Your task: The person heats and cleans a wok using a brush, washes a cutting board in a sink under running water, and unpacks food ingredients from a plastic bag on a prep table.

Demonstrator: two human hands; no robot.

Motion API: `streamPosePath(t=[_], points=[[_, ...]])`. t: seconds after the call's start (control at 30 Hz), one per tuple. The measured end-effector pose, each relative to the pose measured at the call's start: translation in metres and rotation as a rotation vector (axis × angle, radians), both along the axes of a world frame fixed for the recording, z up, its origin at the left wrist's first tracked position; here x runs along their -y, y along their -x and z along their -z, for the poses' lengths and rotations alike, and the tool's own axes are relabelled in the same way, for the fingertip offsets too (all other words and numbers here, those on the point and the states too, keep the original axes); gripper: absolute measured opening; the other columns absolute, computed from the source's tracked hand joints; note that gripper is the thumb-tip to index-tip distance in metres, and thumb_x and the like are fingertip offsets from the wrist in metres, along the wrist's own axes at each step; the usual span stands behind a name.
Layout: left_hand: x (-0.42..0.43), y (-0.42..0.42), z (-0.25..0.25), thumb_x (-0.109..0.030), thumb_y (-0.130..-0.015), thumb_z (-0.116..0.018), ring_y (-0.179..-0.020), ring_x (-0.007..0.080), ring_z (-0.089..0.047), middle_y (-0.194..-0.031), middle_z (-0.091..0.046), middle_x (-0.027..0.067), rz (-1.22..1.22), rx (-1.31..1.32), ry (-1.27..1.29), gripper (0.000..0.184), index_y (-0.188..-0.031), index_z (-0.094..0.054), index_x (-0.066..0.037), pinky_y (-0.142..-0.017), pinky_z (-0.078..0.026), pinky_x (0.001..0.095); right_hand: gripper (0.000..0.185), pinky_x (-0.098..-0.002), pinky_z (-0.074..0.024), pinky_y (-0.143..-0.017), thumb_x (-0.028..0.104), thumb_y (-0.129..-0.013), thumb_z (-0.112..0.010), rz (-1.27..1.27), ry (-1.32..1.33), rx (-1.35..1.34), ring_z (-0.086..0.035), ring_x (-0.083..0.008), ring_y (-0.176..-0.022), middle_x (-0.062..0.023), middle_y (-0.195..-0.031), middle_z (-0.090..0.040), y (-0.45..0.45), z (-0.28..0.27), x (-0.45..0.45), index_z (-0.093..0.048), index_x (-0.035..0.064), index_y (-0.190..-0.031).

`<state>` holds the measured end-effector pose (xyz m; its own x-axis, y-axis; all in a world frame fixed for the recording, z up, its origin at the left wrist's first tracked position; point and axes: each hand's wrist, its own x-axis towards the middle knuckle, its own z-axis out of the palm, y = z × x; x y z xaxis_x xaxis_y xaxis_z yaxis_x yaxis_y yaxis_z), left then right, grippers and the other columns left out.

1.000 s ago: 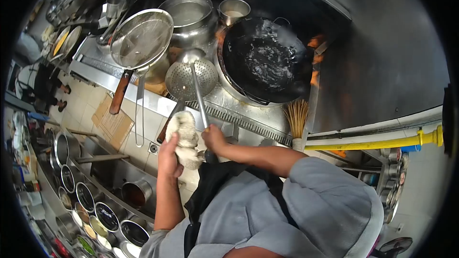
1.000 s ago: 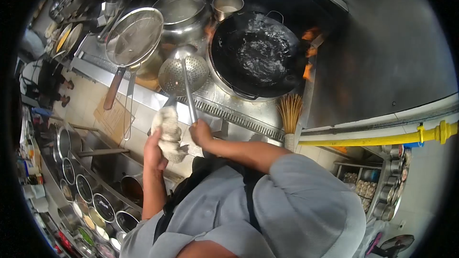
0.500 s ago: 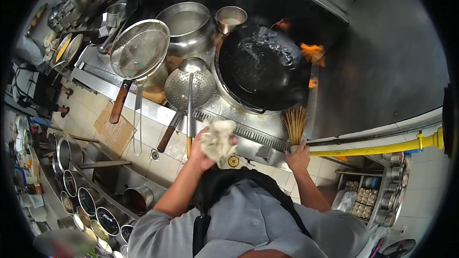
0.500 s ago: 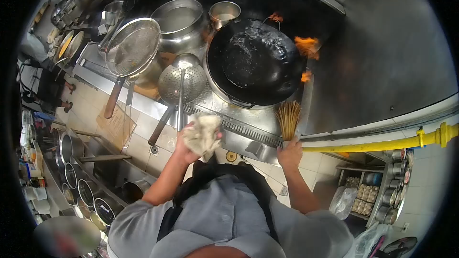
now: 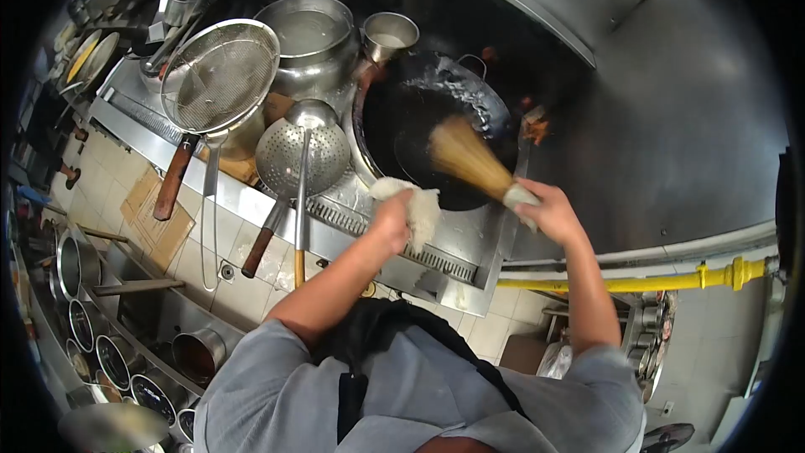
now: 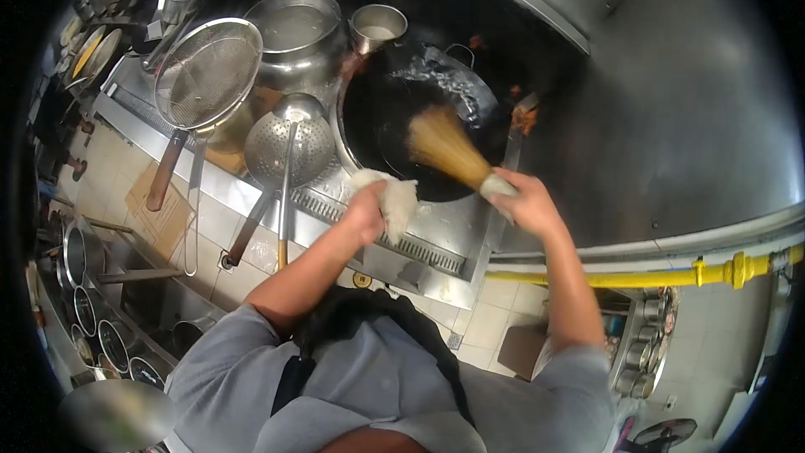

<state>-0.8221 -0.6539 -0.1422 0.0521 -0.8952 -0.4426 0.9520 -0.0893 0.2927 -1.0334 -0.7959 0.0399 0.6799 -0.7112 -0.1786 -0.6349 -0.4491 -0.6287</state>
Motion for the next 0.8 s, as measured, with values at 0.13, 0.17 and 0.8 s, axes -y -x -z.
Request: streamPosePath(t=[0.13,0.17,0.8], points=[[0.011,0.011,-0.013,-0.023,-0.084,-0.053,-0.08,0.0304,-0.066,-0.093,-0.066,0.0183,-0.024,0.347,-0.332,0.035,-0.102,-0.059,0.007,-0.075,-0.053,0.0405,0.049,-0.0313,-0.0472,-0.049,0.02,-0.077,-0.068,-0.08,-0.03,-0.513,-0.059,-0.0147,-0.062,-0.0092,-0.09,-0.064,-0.143,0.061,0.072,-0.06,0.0067,-0.123],[0.011,0.012,-0.015,-0.022,-0.08,-0.057,-0.079,0.0313,-0.066,-0.092,-0.066,0.0209,-0.037,0.572,-0.464,0.038,-0.099,-0.061,0.01,-0.075,-0.052,0.0397,0.05,-0.0323,-0.0463,-0.047,0.019,-0.078,-0.067,0.135,-0.158,-0.245,-0.058,-0.0158,-0.059,-0.0093,-0.088,-0.064,-0.173,0.091,0.096,-0.057,0.0086,-0.126],[0.006,-0.002,-0.006,-0.026,-0.074,-0.057,-0.088,0.0354,-0.064,-0.092,-0.064,0.031,0.073,0.955,-0.406,0.05,-0.094,-0.058,0.02,-0.073,-0.049,0.0399,0.049,-0.0422,-0.0539,-0.051,0.021,-0.069,-0.073,0.033,-0.26,-0.272,-0.062,-0.0236,-0.061,-0.0098,-0.086,-0.067,-0.148,0.09,0.067,-0.065,0.0184,-0.117]])
